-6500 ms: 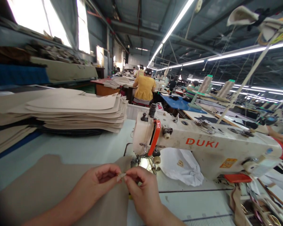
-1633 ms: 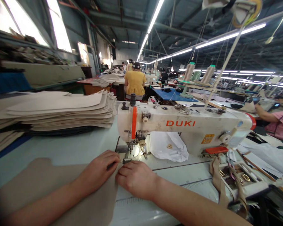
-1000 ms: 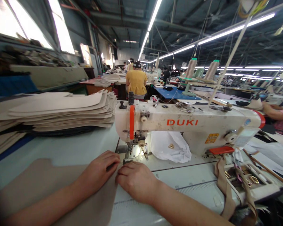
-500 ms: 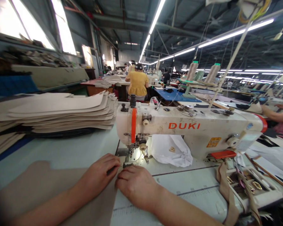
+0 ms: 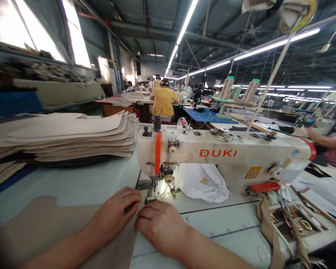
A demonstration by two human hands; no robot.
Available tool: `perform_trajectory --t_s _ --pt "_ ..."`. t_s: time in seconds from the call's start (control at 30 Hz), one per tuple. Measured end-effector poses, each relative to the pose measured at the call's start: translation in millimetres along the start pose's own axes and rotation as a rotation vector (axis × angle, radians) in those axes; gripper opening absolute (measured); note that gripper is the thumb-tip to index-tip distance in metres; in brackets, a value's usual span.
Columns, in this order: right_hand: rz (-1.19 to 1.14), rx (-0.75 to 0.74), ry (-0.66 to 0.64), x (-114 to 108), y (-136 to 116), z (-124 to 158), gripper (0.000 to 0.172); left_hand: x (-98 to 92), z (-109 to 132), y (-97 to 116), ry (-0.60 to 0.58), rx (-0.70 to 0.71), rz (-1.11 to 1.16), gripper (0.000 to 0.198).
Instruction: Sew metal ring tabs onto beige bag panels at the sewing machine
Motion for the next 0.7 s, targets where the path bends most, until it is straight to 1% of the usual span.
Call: perform_trajectory --t_s 0.33,0.53,0.7 --pt "0.014 0.010 0.015 -0.9 -0.3 -0.5 0.015 -1.2 -0.7 2.6 0.009 0.029 0.009 0.017" --pt "0.017 0.016 0.025 -3.8 -1.4 -1.3 0.015 -0.1 0.0 1.8 -0.021 0.019 0.018 0.017" --pt "0.044 0.074 0.065 -8.3 -1.3 -2.1 0.013 -1.2 -0.5 3.3 -0.047 0.015 0.018 0.017"
Point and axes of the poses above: each hand's wrist, its own z-axis away from the middle knuckle, its own x-axis out of the palm, y = z × x, the point moved 4 cm from there along -z, towards the middle knuckle, and after that the axes turned 12 degrees about -y, right-handed, at the moved point
